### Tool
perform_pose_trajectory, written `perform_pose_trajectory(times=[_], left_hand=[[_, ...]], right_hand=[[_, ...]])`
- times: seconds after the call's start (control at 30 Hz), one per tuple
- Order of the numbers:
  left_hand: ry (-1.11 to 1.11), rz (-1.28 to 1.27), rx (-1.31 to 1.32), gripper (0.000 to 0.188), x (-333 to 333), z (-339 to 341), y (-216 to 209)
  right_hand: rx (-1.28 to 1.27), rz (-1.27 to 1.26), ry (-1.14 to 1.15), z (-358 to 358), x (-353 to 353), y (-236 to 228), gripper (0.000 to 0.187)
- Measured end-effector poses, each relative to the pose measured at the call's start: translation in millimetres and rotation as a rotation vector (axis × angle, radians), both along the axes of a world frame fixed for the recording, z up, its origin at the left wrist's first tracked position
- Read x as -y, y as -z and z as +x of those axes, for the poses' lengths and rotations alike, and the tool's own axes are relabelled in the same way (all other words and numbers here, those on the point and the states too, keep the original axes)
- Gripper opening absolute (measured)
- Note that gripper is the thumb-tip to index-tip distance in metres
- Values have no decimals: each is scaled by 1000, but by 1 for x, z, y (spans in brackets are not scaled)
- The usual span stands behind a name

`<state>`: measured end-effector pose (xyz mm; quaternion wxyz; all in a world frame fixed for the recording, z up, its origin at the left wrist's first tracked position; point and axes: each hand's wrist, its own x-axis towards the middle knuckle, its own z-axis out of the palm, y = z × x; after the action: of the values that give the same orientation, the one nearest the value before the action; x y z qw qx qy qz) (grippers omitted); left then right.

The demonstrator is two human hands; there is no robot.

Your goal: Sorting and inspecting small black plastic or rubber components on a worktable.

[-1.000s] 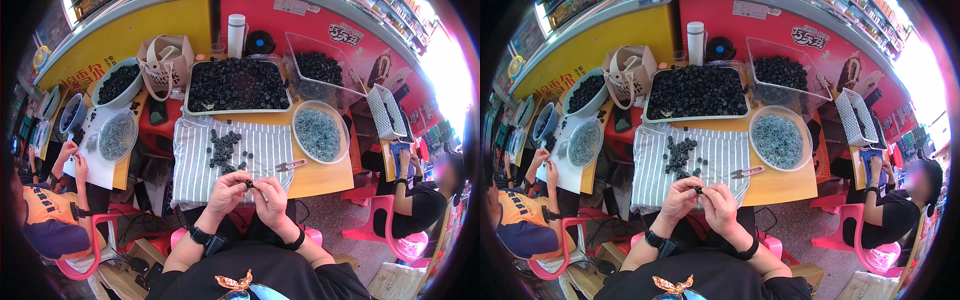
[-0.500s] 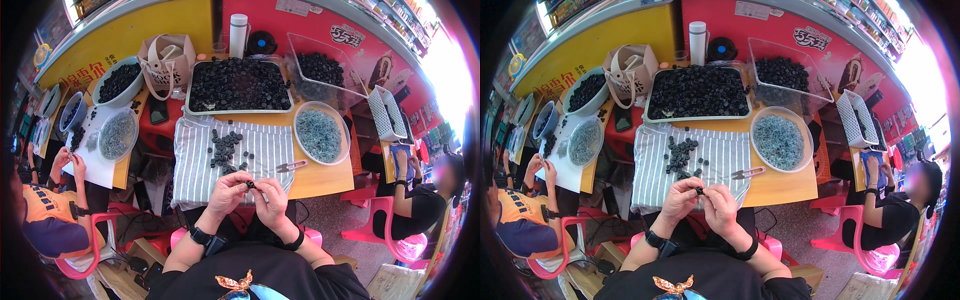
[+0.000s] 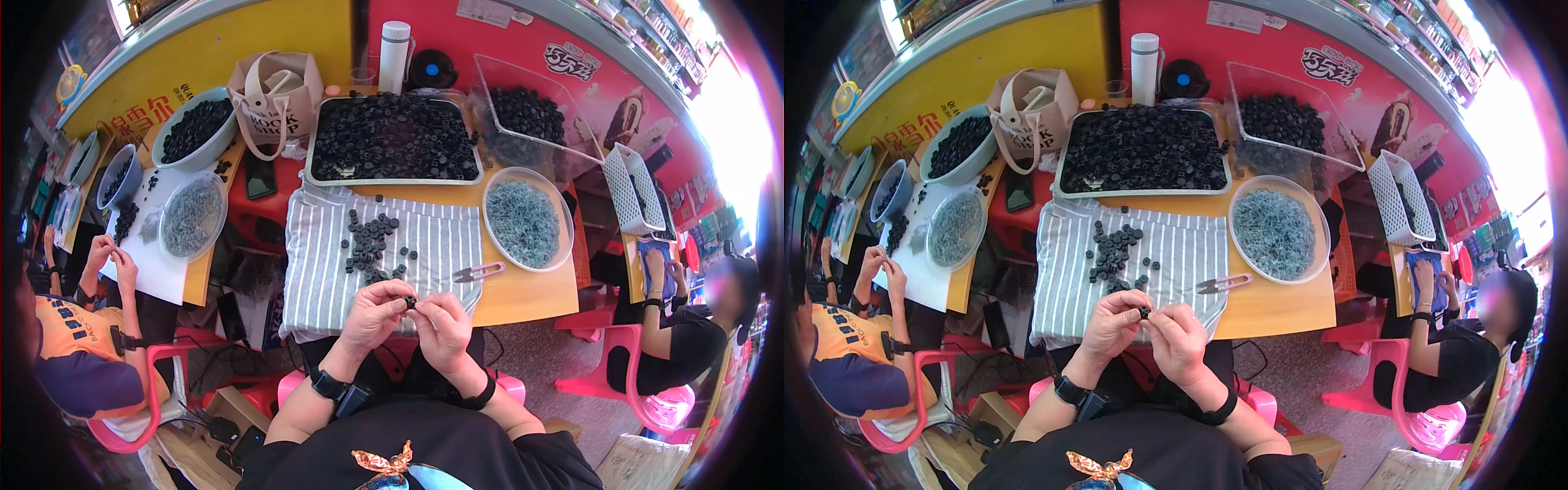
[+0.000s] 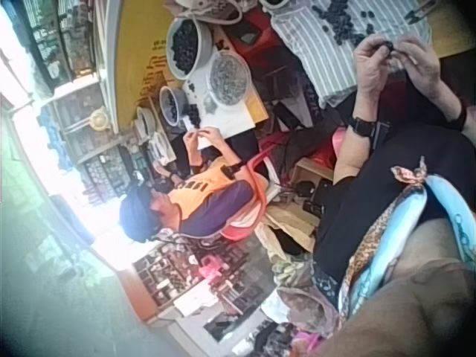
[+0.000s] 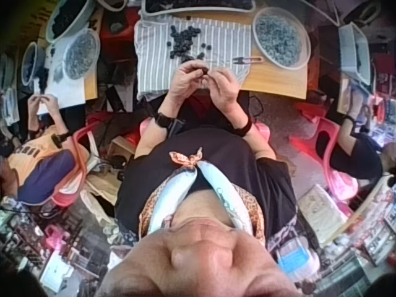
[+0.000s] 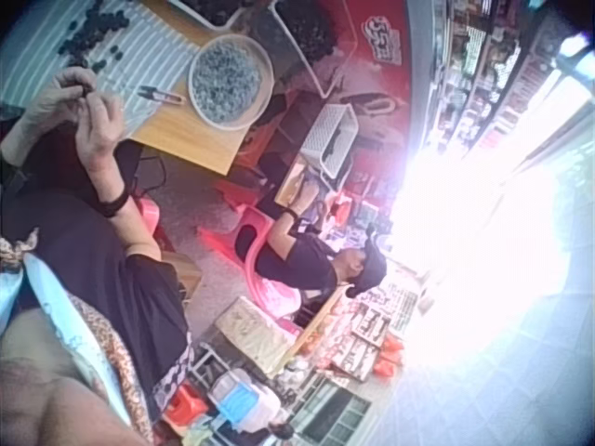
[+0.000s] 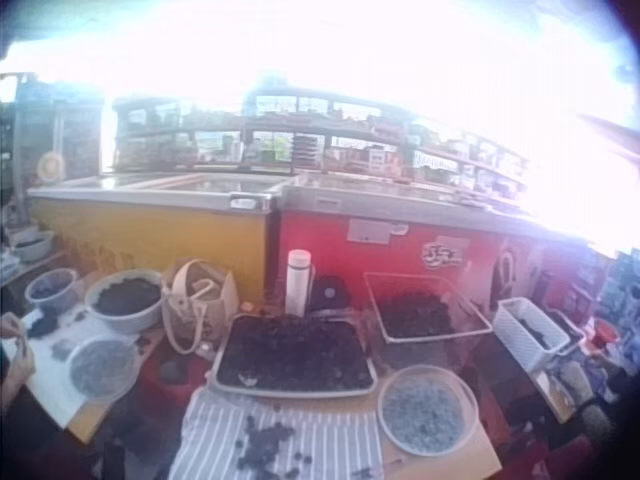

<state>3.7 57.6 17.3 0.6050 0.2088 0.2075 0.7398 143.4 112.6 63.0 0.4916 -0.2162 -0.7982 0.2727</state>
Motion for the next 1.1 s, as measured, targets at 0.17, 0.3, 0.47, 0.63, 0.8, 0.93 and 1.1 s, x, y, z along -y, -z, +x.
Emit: perform_pose_trajectory(times=[0.17, 0.3, 0.47, 0.63, 0.8, 0.93, 1.1], left_hand=[[-2, 10, -1, 15, -2, 1, -1], [-19, 12, -23, 13, -2, 2, 0], [-33, 1, -55, 10, -1, 3, -1], [-57, 9, -93, 11, -2, 4, -3], [-50, -2, -130, 13, -2, 4, -3], [-33, -3, -101, 19, 1, 3, -3], [-4, 42, -141, 25, 3, 4, -8]], right_hand=[[-2, 10, 4, 0, -2, 2, 21], [28, 105, -5, 1, -4, 1, 23], [61, 229, -11, 0, -7, -3, 26], [54, 190, -32, 2, -10, 0, 25], [9, 53, -47, 0, -13, 5, 25], [43, -22, -15, -1, -11, 2, 24], [60, -84, -1, 0, -12, 3, 25]])
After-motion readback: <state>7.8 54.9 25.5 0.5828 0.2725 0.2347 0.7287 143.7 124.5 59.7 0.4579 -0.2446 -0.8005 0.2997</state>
